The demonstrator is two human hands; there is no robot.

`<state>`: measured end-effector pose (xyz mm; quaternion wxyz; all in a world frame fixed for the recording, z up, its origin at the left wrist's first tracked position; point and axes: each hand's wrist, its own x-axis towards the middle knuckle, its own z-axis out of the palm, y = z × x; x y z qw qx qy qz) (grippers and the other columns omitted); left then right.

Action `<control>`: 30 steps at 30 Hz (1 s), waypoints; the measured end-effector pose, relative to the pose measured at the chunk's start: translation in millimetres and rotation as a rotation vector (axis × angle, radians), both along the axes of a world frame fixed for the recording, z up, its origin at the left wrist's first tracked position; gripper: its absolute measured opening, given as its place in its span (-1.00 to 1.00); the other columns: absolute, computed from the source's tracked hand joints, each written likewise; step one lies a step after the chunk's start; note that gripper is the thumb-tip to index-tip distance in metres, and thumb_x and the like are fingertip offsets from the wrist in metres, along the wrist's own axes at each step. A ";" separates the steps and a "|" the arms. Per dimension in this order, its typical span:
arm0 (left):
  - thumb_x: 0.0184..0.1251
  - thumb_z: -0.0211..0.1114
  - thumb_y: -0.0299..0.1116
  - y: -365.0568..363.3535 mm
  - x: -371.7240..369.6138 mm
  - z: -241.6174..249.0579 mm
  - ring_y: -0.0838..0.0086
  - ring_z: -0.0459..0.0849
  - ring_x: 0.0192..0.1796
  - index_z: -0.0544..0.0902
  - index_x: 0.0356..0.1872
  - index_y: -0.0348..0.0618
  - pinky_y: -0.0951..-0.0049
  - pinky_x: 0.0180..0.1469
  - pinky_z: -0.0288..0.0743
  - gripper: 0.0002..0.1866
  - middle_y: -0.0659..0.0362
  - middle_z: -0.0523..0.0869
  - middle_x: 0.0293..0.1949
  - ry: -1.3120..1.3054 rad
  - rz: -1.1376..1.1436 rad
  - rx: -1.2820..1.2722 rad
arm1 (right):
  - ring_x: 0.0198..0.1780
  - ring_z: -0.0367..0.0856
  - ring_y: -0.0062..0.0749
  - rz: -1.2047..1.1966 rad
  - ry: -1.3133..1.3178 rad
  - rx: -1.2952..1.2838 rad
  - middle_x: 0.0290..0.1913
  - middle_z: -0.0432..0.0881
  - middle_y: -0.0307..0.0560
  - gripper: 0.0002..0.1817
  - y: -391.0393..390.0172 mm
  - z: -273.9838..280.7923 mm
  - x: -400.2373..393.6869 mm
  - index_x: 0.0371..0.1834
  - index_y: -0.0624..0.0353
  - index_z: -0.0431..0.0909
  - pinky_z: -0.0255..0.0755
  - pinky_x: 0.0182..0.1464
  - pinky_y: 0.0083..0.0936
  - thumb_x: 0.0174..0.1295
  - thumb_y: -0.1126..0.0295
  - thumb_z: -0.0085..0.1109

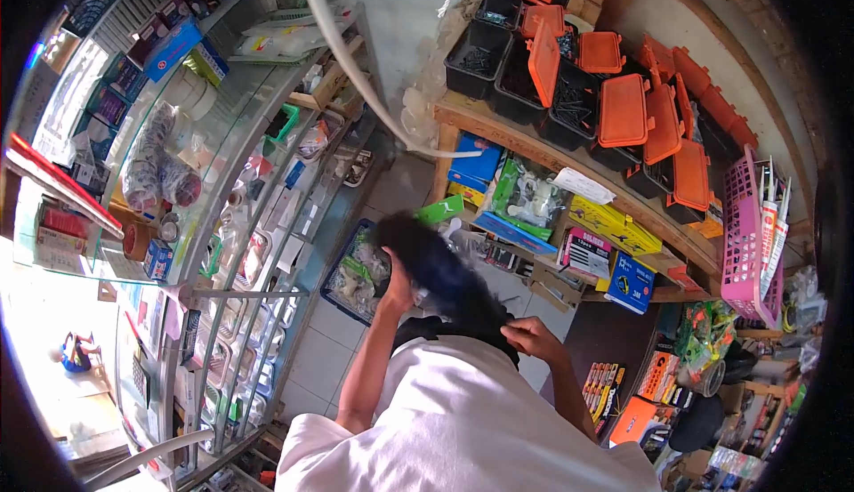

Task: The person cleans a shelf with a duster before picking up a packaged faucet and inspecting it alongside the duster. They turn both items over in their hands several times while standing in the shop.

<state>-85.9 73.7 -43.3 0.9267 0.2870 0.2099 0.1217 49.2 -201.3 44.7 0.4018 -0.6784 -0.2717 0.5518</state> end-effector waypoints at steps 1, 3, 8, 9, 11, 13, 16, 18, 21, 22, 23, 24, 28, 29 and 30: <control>0.02 -0.41 0.66 -1.5 -1.7 -4.2 0.19 0.35 0.39 0.13 0.48 -0.06 0.11 0.46 0.15 0.16 0.05 0.38 0.36 0.026 0.004 0.042 | -0.64 0.23 -0.73 -0.032 -0.041 0.049 -0.68 0.33 -0.36 -0.57 0.0 -6.4 -3.2 -0.63 0.16 0.38 0.10 -0.59 -0.62 0.43 0.21 0.04; 0.08 -0.38 0.63 -1.7 2.0 -12.7 0.19 0.34 0.39 0.13 0.49 -0.05 0.13 0.46 0.15 0.11 0.06 0.38 0.36 -0.054 0.033 0.000 | -0.64 0.24 -0.73 -0.062 -0.086 0.103 -0.68 0.34 -0.37 -0.57 -1.9 -13.0 -10.5 -0.61 0.17 0.40 0.11 -0.59 -0.62 0.43 0.20 0.04; 0.32 -0.38 0.47 2.5 7.5 8.3 0.24 0.19 0.48 -0.02 0.53 -0.03 0.23 0.50 -0.01 -0.05 0.15 0.15 0.49 -0.177 0.223 -0.095 | -0.60 0.25 -0.73 -0.104 -0.052 0.030 -0.66 0.35 -0.40 -0.59 -5.6 -23.3 -26.4 -0.57 0.19 0.48 0.15 -0.56 -0.60 0.42 0.18 0.06; 0.32 -0.38 0.47 3.4 8.8 9.0 0.24 0.19 0.48 -0.02 0.53 -0.03 0.23 0.50 -0.01 -0.05 0.15 0.15 0.49 -0.180 0.227 -0.094 | -0.60 0.27 -0.74 -0.133 -0.150 0.105 -0.67 0.34 -0.40 -0.58 -8.3 -32.5 -26.4 -0.56 0.20 0.48 0.17 -0.55 -0.60 0.42 0.16 0.05; 0.25 -0.34 0.53 3.0 12.1 39.7 0.18 0.08 0.52 -0.04 0.53 -0.09 0.13 0.52 -0.11 0.03 0.05 0.10 0.50 -0.103 0.349 -0.090 | -0.60 0.27 -0.74 -0.172 -0.069 0.049 -0.67 0.34 -0.39 -0.57 -0.5 -15.5 -30.7 -0.57 0.20 0.49 0.18 -0.55 -0.60 0.42 0.15 0.05; 0.19 -0.32 0.58 4.7 13.8 52.1 0.11 0.02 0.53 -0.04 0.52 -0.13 0.02 0.52 -0.18 0.10 -0.01 0.08 0.50 -0.085 0.393 -0.098 | -0.61 0.28 -0.74 -0.221 0.008 -0.001 -0.68 0.34 -0.38 -0.56 -0.9 -14.4 -31.9 -0.57 0.21 0.50 0.19 -0.55 -0.60 0.42 0.14 0.05; 0.21 -0.31 0.57 9.9 10.5 58.3 0.14 0.17 0.46 0.08 0.49 -0.08 0.05 0.48 -0.01 0.04 0.02 0.21 0.44 -0.135 0.393 -0.142 | -0.62 0.27 -0.75 -0.075 -0.127 0.088 -0.69 0.35 -0.38 -0.58 -6.1 -24.2 -28.8 -0.50 0.23 0.58 0.18 -0.56 -0.61 0.41 0.14 0.07; 0.22 -0.30 0.55 9.7 9.3 59.4 0.17 0.33 0.38 0.19 0.46 -0.03 0.08 0.43 0.16 -0.01 0.06 0.34 0.38 -0.181 0.407 -0.191 | -0.64 0.26 -0.75 -0.287 0.027 0.076 -0.69 0.35 -0.39 -0.59 -0.9 -15.3 -32.5 -0.44 0.25 0.63 0.15 -0.57 -0.63 0.41 0.14 0.07; 0.23 -0.28 0.54 11.6 11.8 52.0 0.21 0.33 0.39 0.18 0.47 0.03 0.11 0.42 0.19 -0.03 0.12 0.33 0.39 -0.255 0.459 -0.143 | -0.65 0.25 -0.75 -0.156 0.045 0.023 -0.70 0.36 -0.40 -0.60 -4.8 -9.5 -28.2 -0.40 0.26 0.65 0.14 -0.58 -0.65 0.41 0.15 0.07; 0.23 -0.28 0.55 13.4 9.3 44.0 0.22 0.34 0.38 0.17 0.48 0.04 0.13 0.41 0.20 -0.03 0.13 0.33 0.40 -0.276 0.455 -0.134 | -0.65 0.25 -0.75 -0.154 0.045 0.023 -0.70 0.36 -0.40 -0.60 -7.4 -13.5 -26.5 -0.40 0.26 0.65 0.14 -0.58 -0.65 0.41 0.15 0.07; 0.23 -0.29 0.55 15.8 9.5 25.3 0.20 0.36 0.37 0.18 0.47 0.04 0.11 0.40 0.22 -0.03 0.12 0.35 0.38 -0.053 0.388 0.474 | -0.65 0.25 -0.75 -0.159 0.014 0.045 -0.70 0.36 -0.40 -0.60 -10.3 -20.3 -24.3 -0.40 0.27 0.65 0.14 -0.58 -0.65 0.41 0.14 0.07; 0.24 -0.29 0.54 18.2 9.8 6.6 0.19 0.39 0.35 0.19 0.47 0.04 0.09 0.38 0.24 -0.04 0.10 0.38 0.37 0.238 0.381 1.052 | -0.66 0.25 -0.75 -0.164 -0.017 0.068 -0.70 0.36 -0.41 -0.59 -12.6 -25.7 -22.5 -0.40 0.28 0.65 0.14 -0.59 -0.65 0.42 0.14 0.07; 0.21 -0.17 0.53 12.4 2.1 55.6 0.10 0.43 0.30 0.26 0.42 -0.05 -0.12 0.40 0.13 -0.04 0.12 0.46 0.29 -0.130 0.494 -0.250 | -0.67 0.24 -0.76 -0.186 0.063 0.028 -0.70 0.35 -0.41 -0.58 -11.6 -26.8 -19.1 -0.35 0.29 0.66 0.11 -0.60 -0.66 0.42 0.12 0.06; 0.21 -0.17 0.53 18.8 -1.1 27.3 0.09 0.43 0.30 0.24 0.43 -0.04 -0.12 0.38 0.17 -0.04 0.12 0.45 0.30 -0.346 0.440 -0.310 | -0.68 0.23 -0.76 -0.122 -0.006 0.062 -0.71 0.35 -0.40 -0.57 -13.4 -27.7 -18.7 -0.36 0.30 0.65 0.10 -0.61 -0.66 0.42 0.11 0.05; 0.21 -0.17 0.52 22.4 -2.8 11.7 0.07 0.44 0.30 0.23 0.44 -0.03 -0.12 0.36 0.22 -0.04 0.12 0.44 0.32 -0.560 0.378 -0.368 | -0.70 0.22 -0.75 -0.061 -0.074 0.097 -0.71 0.35 -0.40 -0.56 -14.3 -28.5 -18.9 -0.36 0.30 0.65 0.08 -0.62 -0.66 0.42 0.10 0.04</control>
